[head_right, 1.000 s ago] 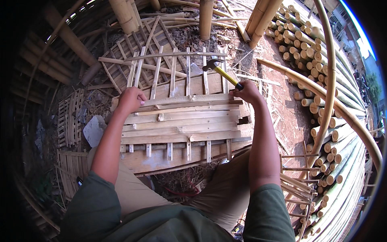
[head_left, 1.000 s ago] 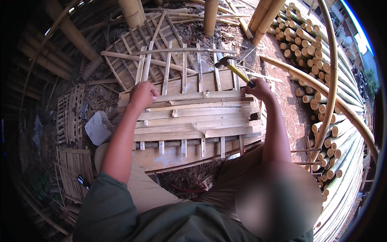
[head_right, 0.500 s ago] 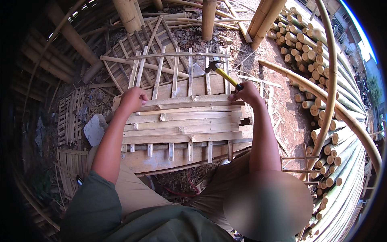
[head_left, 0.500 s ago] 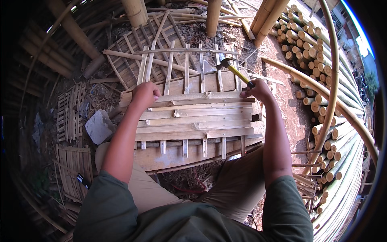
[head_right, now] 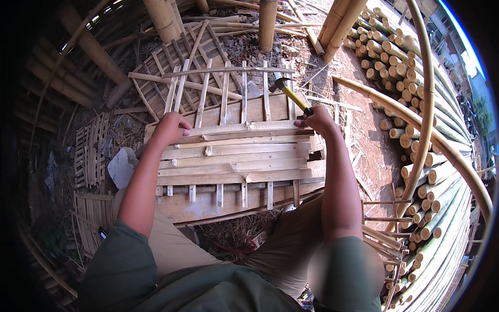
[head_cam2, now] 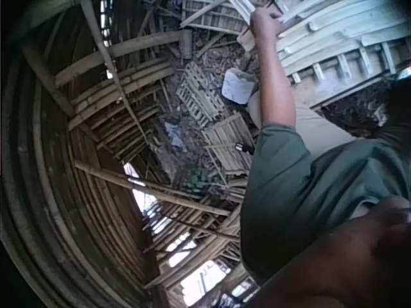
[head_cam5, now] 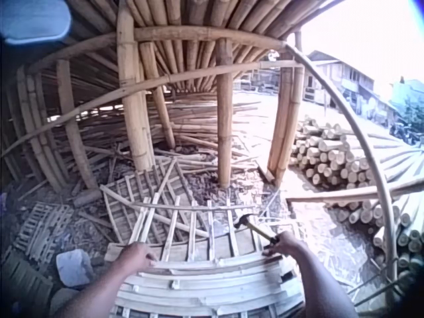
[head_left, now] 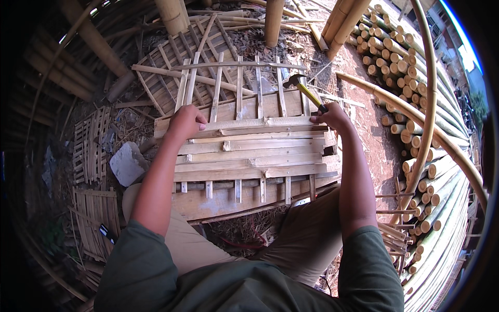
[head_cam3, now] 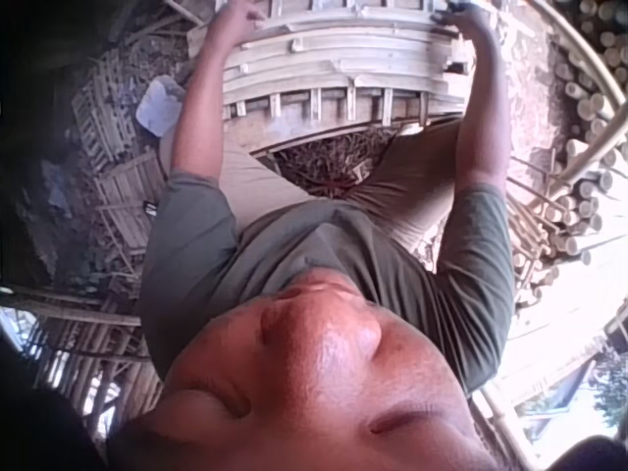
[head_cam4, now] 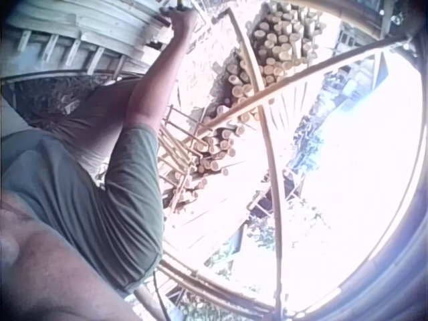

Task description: The person hammers nails into thin bamboo strips to assemble a lattice structure, then picks up another bamboo strip to continue the assembly.

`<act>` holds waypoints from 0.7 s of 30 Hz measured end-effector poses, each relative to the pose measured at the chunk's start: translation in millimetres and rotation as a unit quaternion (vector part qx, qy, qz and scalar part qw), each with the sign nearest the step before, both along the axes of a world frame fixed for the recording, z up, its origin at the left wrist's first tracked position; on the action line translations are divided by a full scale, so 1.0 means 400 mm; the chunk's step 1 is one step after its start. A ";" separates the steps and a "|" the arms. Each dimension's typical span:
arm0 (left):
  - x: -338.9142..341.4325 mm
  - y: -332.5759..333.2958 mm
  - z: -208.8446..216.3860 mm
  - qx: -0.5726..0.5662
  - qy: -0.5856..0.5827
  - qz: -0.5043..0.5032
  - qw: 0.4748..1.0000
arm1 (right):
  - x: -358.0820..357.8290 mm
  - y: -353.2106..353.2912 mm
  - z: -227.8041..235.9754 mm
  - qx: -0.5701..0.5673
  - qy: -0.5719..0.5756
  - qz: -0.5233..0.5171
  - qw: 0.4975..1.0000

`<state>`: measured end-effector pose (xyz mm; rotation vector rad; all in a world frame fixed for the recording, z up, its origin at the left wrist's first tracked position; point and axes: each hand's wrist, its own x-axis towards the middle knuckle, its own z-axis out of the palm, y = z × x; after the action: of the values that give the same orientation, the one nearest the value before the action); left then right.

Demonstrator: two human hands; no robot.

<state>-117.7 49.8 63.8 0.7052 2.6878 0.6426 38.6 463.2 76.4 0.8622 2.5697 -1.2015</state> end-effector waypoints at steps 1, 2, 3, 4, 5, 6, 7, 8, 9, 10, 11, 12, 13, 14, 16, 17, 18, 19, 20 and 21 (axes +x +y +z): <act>0.001 -0.001 0.005 0.006 -0.018 -0.003 1.000 | -0.002 -0.001 0.000 -0.001 0.000 -0.001 1.000; 0.002 0.000 0.008 0.005 -0.018 -0.003 1.000 | -0.006 -0.002 -0.001 0.013 -0.018 0.000 1.000; 0.005 0.005 0.012 -0.001 -0.015 0.001 1.000 | -0.009 0.001 -0.001 0.026 -0.037 -0.001 0.999; 0.007 0.010 0.014 -0.007 -0.012 0.006 1.000 | -0.012 0.007 -0.009 0.026 -0.037 -0.002 0.999; 0.008 0.014 0.016 -0.007 -0.012 0.005 1.000 | -0.014 0.013 -0.021 0.041 -0.042 0.006 0.998; 0.008 0.013 0.016 -0.009 -0.012 0.011 1.000 | -0.019 0.012 -0.025 0.056 -0.046 0.016 0.997; 0.008 0.012 0.017 -0.010 -0.012 0.018 1.000 | -0.022 0.013 -0.027 0.055 -0.046 0.016 0.997; 0.007 0.011 0.017 -0.010 -0.012 0.018 1.000 | -0.025 0.015 -0.029 0.063 -0.048 0.024 0.997; 0.004 0.012 0.013 -0.007 -0.015 0.018 1.000 | -0.026 0.016 -0.030 0.072 -0.049 0.031 0.996; 0.002 0.013 0.007 -0.004 -0.017 0.019 1.000 | -0.027 0.017 -0.031 0.073 -0.049 0.031 0.996; -0.001 0.014 -0.002 -0.004 -0.017 0.019 1.000 | -0.027 0.019 -0.031 0.087 -0.055 0.035 0.994; -0.004 0.011 -0.009 -0.002 -0.015 0.020 1.000 | -0.029 0.014 -0.029 0.101 -0.060 0.040 0.992; -0.007 0.007 -0.016 0.000 -0.013 0.021 1.000 | -0.030 0.009 -0.026 0.101 -0.060 0.042 0.992; -0.010 0.001 -0.022 -0.001 -0.013 0.023 1.000 | -0.030 0.004 -0.022 0.095 -0.061 0.037 0.993; -0.009 -0.002 -0.028 0.008 -0.010 0.022 1.000 | -0.029 0.005 -0.025 0.090 -0.064 0.032 0.993; -0.009 -0.002 -0.031 0.008 -0.010 0.023 1.000 | -0.028 0.006 -0.029 0.088 -0.063 0.030 0.994; -0.011 0.001 -0.034 0.008 -0.011 0.023 1.000 | -0.027 0.013 -0.035 0.086 -0.061 0.027 0.994; -0.012 0.002 -0.037 0.008 -0.012 0.024 1.000 | -0.026 0.019 -0.041 0.087 -0.061 0.028 0.994; -0.012 0.003 -0.040 0.009 -0.011 0.025 1.000 | -0.025 0.026 -0.047 0.087 -0.057 0.030 0.994; -0.011 0.005 -0.041 0.003 -0.008 0.024 1.000 | -0.026 0.024 -0.047 0.086 -0.054 0.033 0.994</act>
<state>-122.0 51.6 47.5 0.6355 2.6960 0.6646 28.2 472.8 57.5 0.8432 2.6192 -0.9008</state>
